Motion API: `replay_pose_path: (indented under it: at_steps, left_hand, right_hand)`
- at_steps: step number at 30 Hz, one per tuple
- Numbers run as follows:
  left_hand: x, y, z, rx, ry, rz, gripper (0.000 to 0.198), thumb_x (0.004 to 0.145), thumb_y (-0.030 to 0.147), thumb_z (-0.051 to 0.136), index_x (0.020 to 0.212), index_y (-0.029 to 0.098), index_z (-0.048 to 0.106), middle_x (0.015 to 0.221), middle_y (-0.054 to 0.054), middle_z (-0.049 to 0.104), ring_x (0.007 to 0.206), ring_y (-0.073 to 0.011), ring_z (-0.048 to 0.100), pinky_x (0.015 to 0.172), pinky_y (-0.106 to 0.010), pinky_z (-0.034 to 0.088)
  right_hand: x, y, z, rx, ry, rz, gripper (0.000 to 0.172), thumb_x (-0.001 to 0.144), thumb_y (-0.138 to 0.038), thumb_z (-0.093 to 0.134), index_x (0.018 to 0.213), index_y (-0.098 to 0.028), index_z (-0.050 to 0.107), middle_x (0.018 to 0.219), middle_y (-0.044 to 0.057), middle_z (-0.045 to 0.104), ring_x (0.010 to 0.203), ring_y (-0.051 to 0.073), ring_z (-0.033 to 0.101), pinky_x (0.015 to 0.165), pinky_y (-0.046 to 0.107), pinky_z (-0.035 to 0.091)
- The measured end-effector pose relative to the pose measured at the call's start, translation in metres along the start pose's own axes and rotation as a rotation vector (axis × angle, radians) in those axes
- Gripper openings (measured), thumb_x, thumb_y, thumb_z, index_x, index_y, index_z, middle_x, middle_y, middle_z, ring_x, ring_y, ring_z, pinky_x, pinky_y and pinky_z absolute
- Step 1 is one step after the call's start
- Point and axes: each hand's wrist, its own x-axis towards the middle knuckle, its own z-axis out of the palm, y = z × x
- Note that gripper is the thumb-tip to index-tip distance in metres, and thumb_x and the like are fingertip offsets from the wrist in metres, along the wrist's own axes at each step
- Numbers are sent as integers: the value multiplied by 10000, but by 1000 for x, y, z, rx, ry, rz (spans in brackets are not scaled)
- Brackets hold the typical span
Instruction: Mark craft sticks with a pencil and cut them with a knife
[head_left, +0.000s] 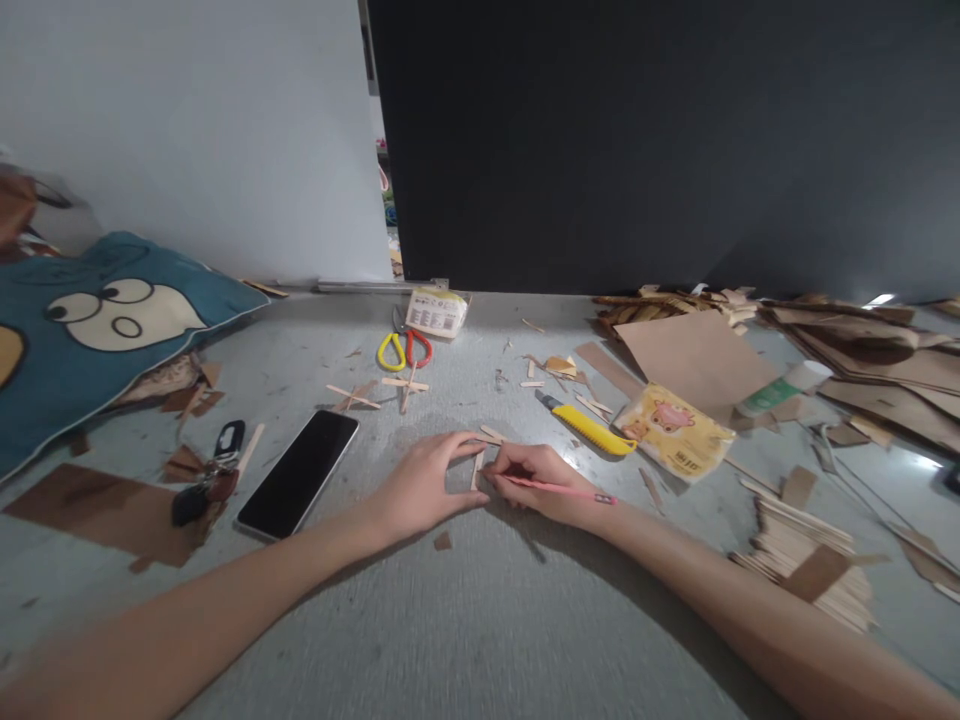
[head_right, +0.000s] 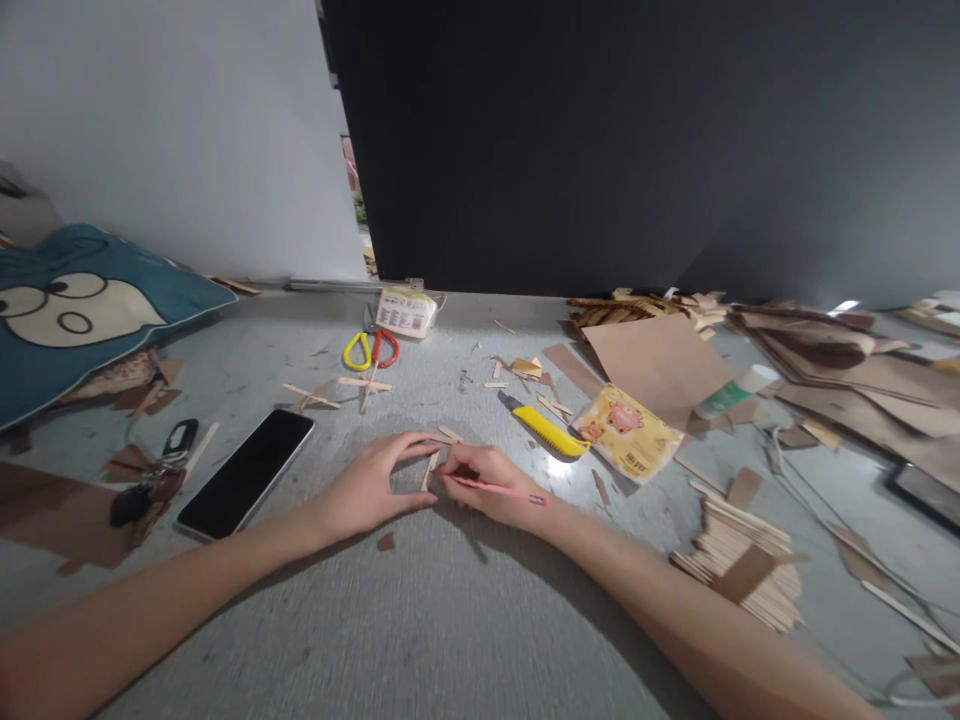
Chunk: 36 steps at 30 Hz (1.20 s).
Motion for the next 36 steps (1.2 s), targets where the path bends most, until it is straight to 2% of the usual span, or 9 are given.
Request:
replay_pose_path:
  at_steps: [6, 17, 36]
  left_hand:
    - [0, -3, 1, 17, 4, 7, 631, 782, 335, 885, 1343, 300, 599, 1390, -74, 710, 1357, -318, 623, 1168, -512, 437]
    - [-1, 1, 0, 37, 1, -5, 573, 799, 348, 868, 1316, 308, 624, 1394, -68, 710, 1364, -323, 612, 1159, -520, 450]
    - [0, 1, 0, 51, 6, 6, 590, 786, 326, 890, 1310, 296, 619, 1383, -67, 714, 1363, -325, 610, 1154, -500, 451]
  right_hand:
    - [1, 3, -1, 13, -10, 1, 206, 872, -393, 690, 831, -202, 622, 594, -49, 559, 514, 101, 515, 501, 213, 383]
    - [-1, 3, 1, -4, 37, 50, 261, 905, -456, 680, 854, -203, 645, 579, -40, 589, 488, 105, 538, 498, 214, 420]
    - [0, 0, -1, -15, 17, 54, 161, 894, -348, 659, 843, -198, 631, 590, -43, 580, 493, 97, 517, 486, 206, 372]
